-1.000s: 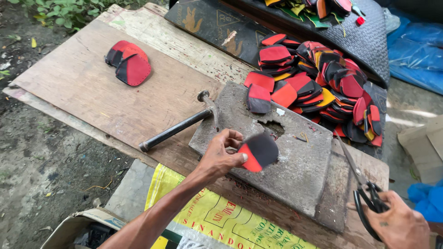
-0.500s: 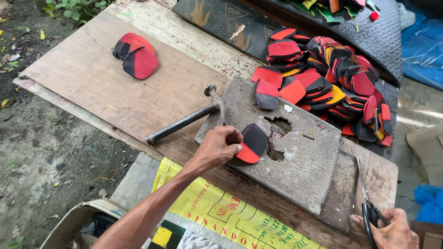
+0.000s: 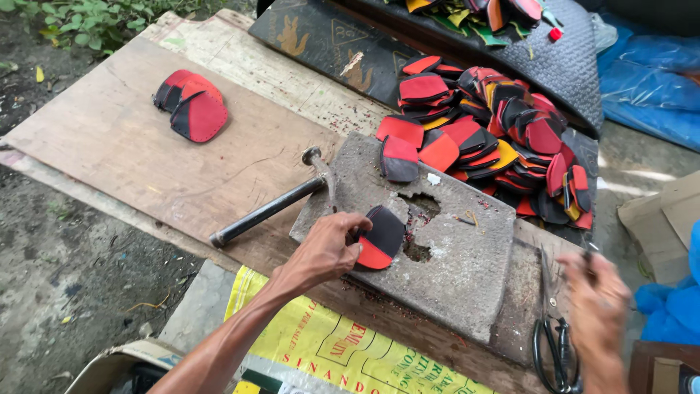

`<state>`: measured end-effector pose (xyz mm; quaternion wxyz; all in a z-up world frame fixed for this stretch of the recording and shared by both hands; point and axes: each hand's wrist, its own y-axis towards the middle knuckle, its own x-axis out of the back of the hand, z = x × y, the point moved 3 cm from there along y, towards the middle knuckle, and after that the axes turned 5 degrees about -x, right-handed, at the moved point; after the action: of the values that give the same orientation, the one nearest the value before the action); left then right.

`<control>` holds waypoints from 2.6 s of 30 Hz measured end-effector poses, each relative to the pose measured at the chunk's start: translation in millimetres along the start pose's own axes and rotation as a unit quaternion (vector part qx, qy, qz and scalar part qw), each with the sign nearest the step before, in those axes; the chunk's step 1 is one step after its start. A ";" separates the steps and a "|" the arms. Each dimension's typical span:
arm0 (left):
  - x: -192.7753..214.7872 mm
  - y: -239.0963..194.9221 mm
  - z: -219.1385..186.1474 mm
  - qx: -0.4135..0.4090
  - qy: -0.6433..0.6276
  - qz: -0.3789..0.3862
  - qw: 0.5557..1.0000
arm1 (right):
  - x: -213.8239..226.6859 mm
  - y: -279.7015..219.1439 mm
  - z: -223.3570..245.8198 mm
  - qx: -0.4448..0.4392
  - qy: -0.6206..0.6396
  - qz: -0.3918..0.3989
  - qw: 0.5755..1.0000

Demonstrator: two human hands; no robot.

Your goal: The person uses a hammer and a metal punch to drive fasteners through the edges of red and black slipper soles. They work on a wooden board, repeatedly positioning the punch and striking it to secure the layers. The person occasionally uses scissors to trim excess material from the soles.

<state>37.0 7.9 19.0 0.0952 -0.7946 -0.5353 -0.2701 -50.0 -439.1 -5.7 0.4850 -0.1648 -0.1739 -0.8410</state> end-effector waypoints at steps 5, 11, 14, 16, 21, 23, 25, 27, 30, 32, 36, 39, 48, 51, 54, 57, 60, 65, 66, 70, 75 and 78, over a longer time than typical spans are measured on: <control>-0.9 1.8 7.2 0.021 -0.039 0.017 0.999 | -125.4 53.4 34.9 -0.100 0.373 0.124 0.914; -1.5 3.6 14.5 0.077 -0.097 0.032 0.992 | -201.5 102.1 27.2 -0.122 0.379 0.112 0.911; -1.3 5.8 17.0 0.075 -0.101 0.032 0.991 | -208.4 106.3 18.1 -0.081 0.328 0.093 0.936; -1.7 6.1 18.0 0.084 -0.090 0.040 0.992 | -205.7 107.9 17.4 -0.069 0.329 0.088 0.938; 2.7 12.2 20.3 0.088 -0.105 0.051 0.989 | -197.4 98.9 37.2 -0.039 0.258 0.069 0.963; 9.1 12.6 24.8 0.122 -0.184 0.048 0.974 | -193.1 92.3 50.0 -0.013 0.276 0.088 0.957; 21.1 15.4 26.7 0.104 -0.217 0.013 0.971 | -180.7 82.4 60.1 -0.016 0.374 0.147 0.916; 27.6 16.1 25.7 0.087 -0.245 0.008 0.966 | -171.3 69.4 65.3 -0.062 0.411 0.180 0.891; 24.9 13.1 21.1 0.072 -0.229 0.054 0.969 | -161.1 51.8 67.3 -0.115 0.401 0.194 0.888; 11.7 9.7 17.1 0.068 -0.146 0.098 0.982 | -157.8 39.3 64.1 -0.123 0.375 0.198 0.897; 7.5 17.0 19.3 -0.045 0.019 0.069 0.996 | -157.5 12.6 59.6 -0.095 0.322 0.209 0.919; 12.4 24.9 22.6 -0.048 0.021 0.081 0.995 | -162.7 -9.6 65.7 -0.092 0.325 0.218 0.916; 9.3 38.8 27.6 -0.076 0.061 0.134 0.986 | -198.1 -56.6 109.9 -0.087 0.311 0.271 0.907; 5.5 33.9 29.9 -0.117 0.059 0.108 0.986 | -207.5 -65.2 120.0 -0.080 0.290 0.288 0.909; 8.4 29.8 30.9 -0.088 0.009 0.107 0.990 | -218.4 -68.1 123.0 -0.079 0.276 0.310 0.906; 12.5 30.5 26.6 -0.101 0.021 0.104 0.989 | -229.2 -72.8 123.6 0.003 0.225 0.309 0.924; 13.0 29.7 25.2 -0.122 0.079 0.084 0.986 | -237.4 -78.7 126.4 0.053 0.149 0.300 0.941; 22.7 25.6 38.3 -0.109 0.297 -0.033 0.948 | -236.8 -78.3 143.4 0.104 0.038 0.288 0.951; 30.1 24.7 42.8 -0.095 0.288 -0.080 0.950 | -236.3 -79.0 147.0 0.118 0.010 0.284 0.952; 51.1 19.4 69.2 -0.013 0.335 -0.177 0.925 | -236.1 -82.6 157.1 0.166 -0.010 0.268 0.949; 63.5 4.7 105.3 0.056 0.360 -0.115 0.924 | -236.1 -85.0 157.0 0.180 -0.043 0.250 0.951; 67.8 -1.8 99.1 0.057 0.258 -0.129 0.956 | -240.1 -83.7 155.8 0.166 -0.002 0.265 0.950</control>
<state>86.9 106.4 -28.2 0.2395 -0.6152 -0.6050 -0.4452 7.9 -147.3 14.0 0.7105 -0.1238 -0.2625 -0.6410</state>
